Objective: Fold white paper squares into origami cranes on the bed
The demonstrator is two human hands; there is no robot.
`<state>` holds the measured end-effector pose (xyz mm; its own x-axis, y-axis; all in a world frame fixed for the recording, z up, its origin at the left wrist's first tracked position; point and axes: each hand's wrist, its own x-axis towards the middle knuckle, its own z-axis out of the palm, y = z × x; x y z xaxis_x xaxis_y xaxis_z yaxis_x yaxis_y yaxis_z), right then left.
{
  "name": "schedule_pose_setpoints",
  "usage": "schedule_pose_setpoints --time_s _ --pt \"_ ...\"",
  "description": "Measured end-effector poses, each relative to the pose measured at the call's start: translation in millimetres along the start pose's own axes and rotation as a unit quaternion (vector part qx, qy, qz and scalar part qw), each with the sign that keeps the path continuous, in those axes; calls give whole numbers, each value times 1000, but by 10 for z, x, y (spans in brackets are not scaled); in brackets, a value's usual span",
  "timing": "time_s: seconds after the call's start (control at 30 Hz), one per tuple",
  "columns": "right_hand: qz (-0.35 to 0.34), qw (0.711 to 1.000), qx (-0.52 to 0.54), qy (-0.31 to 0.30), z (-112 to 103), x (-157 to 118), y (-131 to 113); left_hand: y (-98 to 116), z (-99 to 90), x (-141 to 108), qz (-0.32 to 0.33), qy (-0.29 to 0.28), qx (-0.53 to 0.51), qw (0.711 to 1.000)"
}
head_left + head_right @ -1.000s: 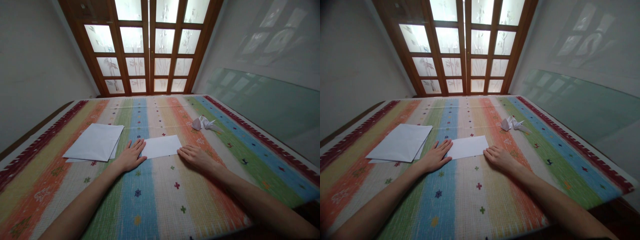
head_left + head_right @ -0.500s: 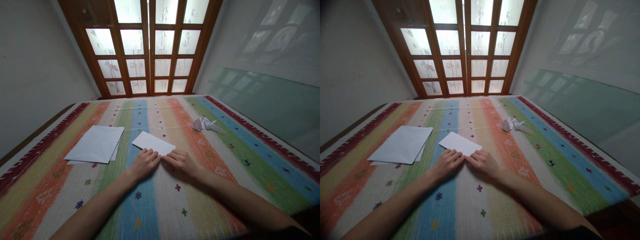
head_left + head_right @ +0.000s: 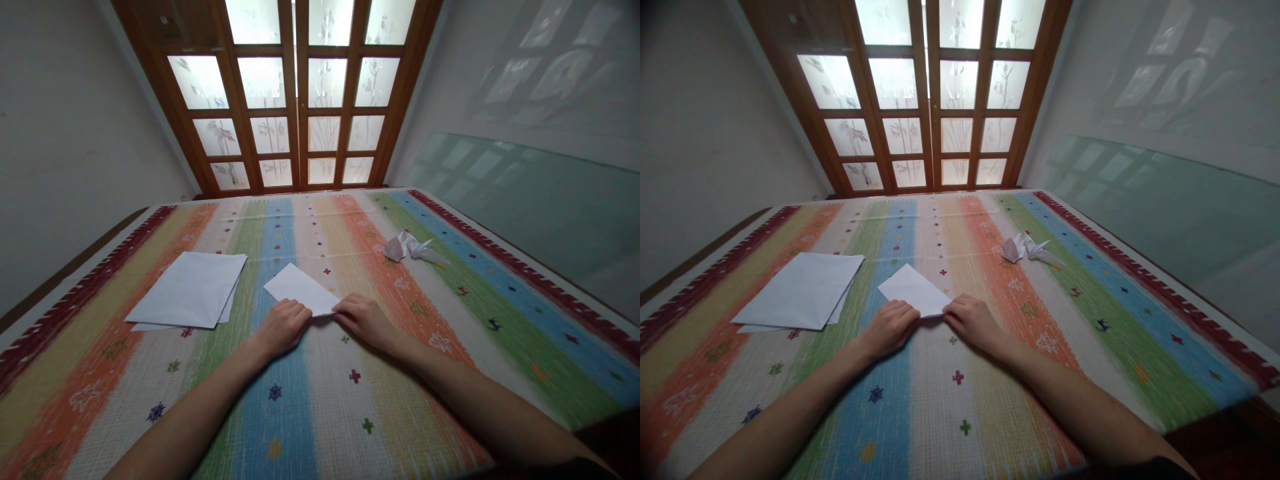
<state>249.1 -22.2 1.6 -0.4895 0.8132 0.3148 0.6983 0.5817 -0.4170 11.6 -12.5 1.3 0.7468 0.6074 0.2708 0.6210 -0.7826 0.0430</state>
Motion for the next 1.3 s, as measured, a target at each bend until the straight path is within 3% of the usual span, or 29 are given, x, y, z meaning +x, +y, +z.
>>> schedule_pose_setpoints --time_s 0.23,0.5,1.07,1.3 --pt "119 991 56 38 39 60 -17 -42 46 127 -159 25 -128 979" --pt "109 993 22 41 109 99 27 -17 61 316 -258 -66 -52 963" --pt "86 995 -52 -1 123 124 1 26 -3 346 -177 -118 59 975" --pt "98 993 -66 -10 130 136 -21 -14 28 336 -112 -68 92 987"
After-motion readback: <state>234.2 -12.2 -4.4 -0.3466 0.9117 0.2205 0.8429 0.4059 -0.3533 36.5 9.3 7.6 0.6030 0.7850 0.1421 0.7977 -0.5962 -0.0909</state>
